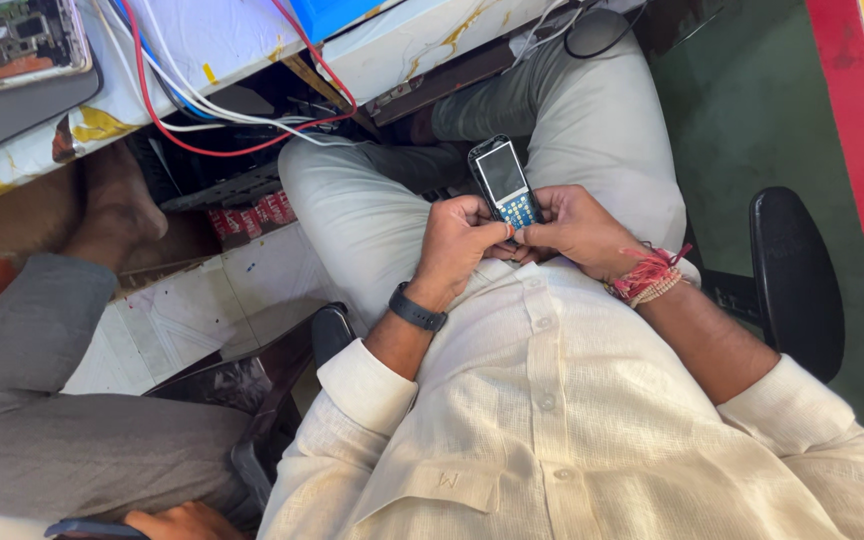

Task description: The person assembles a small electronic device by connecting a keypad module to a screen assembly and securing internal components. They handle wires and small parts with their hands, repeatedly adjusting and aligning the pieces.

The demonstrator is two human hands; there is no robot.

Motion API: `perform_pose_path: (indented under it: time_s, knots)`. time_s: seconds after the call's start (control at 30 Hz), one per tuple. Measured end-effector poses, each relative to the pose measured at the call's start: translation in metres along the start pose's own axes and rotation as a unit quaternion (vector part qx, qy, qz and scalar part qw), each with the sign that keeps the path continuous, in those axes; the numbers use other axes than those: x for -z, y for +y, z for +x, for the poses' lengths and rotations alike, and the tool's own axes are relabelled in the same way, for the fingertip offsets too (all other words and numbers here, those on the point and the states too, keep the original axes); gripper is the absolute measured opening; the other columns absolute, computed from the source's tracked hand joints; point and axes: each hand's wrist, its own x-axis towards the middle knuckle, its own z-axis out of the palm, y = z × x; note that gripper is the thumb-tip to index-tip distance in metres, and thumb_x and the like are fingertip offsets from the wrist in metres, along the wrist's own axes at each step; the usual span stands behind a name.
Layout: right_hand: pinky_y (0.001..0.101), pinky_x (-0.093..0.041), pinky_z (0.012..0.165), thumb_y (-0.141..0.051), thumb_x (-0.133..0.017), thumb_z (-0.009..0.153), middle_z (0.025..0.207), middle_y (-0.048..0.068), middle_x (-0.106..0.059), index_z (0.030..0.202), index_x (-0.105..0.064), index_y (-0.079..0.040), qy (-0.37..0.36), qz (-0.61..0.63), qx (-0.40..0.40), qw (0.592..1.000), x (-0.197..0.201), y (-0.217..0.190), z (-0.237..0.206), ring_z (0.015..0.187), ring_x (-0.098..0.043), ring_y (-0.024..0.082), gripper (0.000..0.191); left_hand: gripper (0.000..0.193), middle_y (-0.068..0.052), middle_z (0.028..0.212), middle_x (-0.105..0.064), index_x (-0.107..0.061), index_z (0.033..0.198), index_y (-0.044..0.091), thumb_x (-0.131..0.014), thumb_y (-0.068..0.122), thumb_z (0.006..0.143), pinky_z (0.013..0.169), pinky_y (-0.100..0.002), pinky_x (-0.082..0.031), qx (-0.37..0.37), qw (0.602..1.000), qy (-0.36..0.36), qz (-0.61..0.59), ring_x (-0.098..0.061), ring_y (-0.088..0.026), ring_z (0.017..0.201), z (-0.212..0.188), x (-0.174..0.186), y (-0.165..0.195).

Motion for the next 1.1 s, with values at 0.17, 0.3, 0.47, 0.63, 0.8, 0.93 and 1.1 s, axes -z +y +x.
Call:
perform_pose_path:
  time_s: [0.17,0.3,0.47,0.63,0.8,0.93,1.1]
  knots:
    - [0.0256,-0.06,0.066,-0.002,-0.068,0.089,0.09,0.011,-0.075,0.111,-0.066,0.006,0.004,-0.006,0.009,1.0,-0.007,0.001,0.0,0.074,-0.073,0.014,0.024,0.007,-0.014,0.078,-0.074,-0.068,0.089,-0.007,-0.072,-0.003,0.084,0.055,-0.026,-0.06,-0.006,0.999,0.032,0.026,-0.071,-0.015,0.06,-0.002,0.002,-0.003]
    - [0.0253,-0.058,0.063,-0.003,-0.068,0.088,0.089,0.012,-0.075,0.109,-0.066,0.006,0.004,-0.018,0.013,1.0,-0.01,0.002,-0.001,0.072,-0.072,0.013,0.022,0.008,-0.014,0.078,-0.074,-0.068,0.09,-0.006,-0.071,-0.002,0.084,0.056,-0.025,-0.06,-0.011,0.999,0.043,0.028,-0.071,-0.014,0.061,-0.005,0.002,-0.006]
    - [0.0246,-0.056,0.061,-0.003,-0.067,0.089,0.086,0.009,-0.072,0.107,-0.066,0.005,0.023,-0.019,0.021,0.999,-0.012,0.003,-0.003,0.068,-0.067,0.011,0.02,0.008,-0.013,0.079,-0.074,-0.066,0.091,-0.005,-0.07,-0.001,0.086,0.057,-0.026,-0.06,-0.033,0.999,0.03,0.005,-0.07,-0.013,0.061,-0.007,0.002,-0.008]
    - [0.0236,-0.055,0.061,-0.001,-0.065,0.087,0.086,0.008,-0.071,0.107,-0.065,0.005,0.035,-0.022,0.027,0.999,-0.016,0.005,-0.007,0.069,-0.067,0.01,0.02,0.006,-0.013,0.077,-0.074,-0.064,0.089,-0.004,-0.068,-0.001,0.085,0.055,-0.026,-0.059,-0.029,0.999,0.043,0.005,-0.07,-0.013,0.06,-0.009,0.0,-0.013]
    - [0.0235,-0.055,0.061,-0.001,-0.064,0.087,0.087,0.007,-0.072,0.108,-0.064,0.004,0.037,-0.03,0.028,0.998,-0.018,0.006,-0.012,0.069,-0.067,0.01,0.021,0.006,-0.013,0.078,-0.073,-0.065,0.09,-0.005,-0.069,-0.002,0.085,0.055,-0.025,-0.058,-0.037,0.998,0.055,0.018,-0.069,-0.014,0.06,-0.012,-0.003,-0.019]
    - [0.0238,-0.056,0.062,-0.002,-0.067,0.09,0.087,0.007,-0.071,0.109,-0.064,0.004,0.038,-0.023,0.032,0.999,-0.016,0.004,-0.017,0.068,-0.067,0.01,0.02,0.006,-0.014,0.081,-0.074,-0.066,0.092,-0.006,-0.068,-0.002,0.087,0.056,-0.026,-0.06,-0.035,0.999,0.015,-0.027,-0.071,-0.015,0.062,-0.015,-0.004,-0.017]
    - [0.0258,-0.059,0.066,0.001,-0.067,0.09,0.089,0.01,-0.072,0.113,-0.062,0.005,-0.003,0.065,0.035,0.997,-0.01,-0.003,-0.025,0.069,-0.069,0.013,0.023,0.007,-0.015,0.084,-0.074,-0.065,0.096,-0.007,-0.067,-0.002,0.092,0.058,-0.027,-0.061,-0.033,0.999,-0.014,-0.029,-0.072,-0.016,0.065,-0.018,-0.007,-0.008]
